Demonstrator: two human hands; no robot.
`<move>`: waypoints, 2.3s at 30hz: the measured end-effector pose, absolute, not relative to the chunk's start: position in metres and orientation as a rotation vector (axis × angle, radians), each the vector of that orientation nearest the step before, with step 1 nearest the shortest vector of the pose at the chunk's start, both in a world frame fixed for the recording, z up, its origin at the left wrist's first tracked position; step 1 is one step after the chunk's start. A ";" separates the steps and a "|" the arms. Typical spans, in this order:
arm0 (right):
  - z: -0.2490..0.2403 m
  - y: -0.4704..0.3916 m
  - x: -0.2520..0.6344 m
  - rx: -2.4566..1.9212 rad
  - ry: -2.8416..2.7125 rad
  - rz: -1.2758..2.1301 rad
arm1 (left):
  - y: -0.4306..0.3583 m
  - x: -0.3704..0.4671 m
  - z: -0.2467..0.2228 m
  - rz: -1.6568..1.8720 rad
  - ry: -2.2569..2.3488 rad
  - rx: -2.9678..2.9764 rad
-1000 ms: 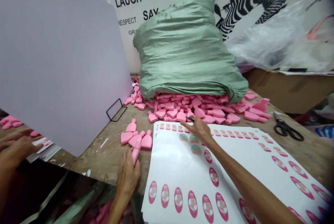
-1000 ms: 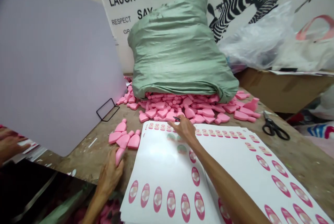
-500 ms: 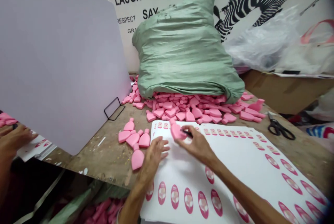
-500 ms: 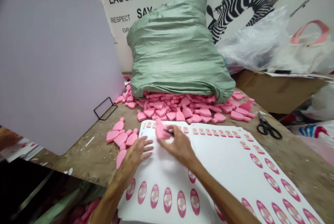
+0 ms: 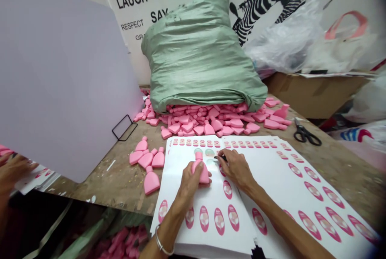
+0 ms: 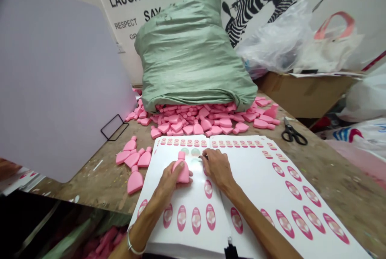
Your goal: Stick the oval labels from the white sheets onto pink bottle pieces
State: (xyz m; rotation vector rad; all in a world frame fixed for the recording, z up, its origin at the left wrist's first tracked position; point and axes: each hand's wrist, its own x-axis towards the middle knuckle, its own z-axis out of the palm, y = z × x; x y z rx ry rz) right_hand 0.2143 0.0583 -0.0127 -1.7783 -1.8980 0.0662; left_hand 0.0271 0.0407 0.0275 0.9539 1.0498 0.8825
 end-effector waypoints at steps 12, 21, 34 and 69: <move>-0.023 0.051 0.209 -1.761 -1.957 0.081 | 0.056 0.043 0.002 0.878 1.013 0.894; -0.024 0.054 0.211 -1.824 -1.934 -0.025 | 0.053 0.039 0.001 0.904 0.971 0.978; -0.020 0.057 0.208 -1.765 -1.793 0.171 | 0.054 0.039 -0.006 0.914 0.958 0.990; 0.031 0.037 0.201 -1.497 -1.279 0.859 | 0.046 0.034 0.018 1.019 0.808 0.774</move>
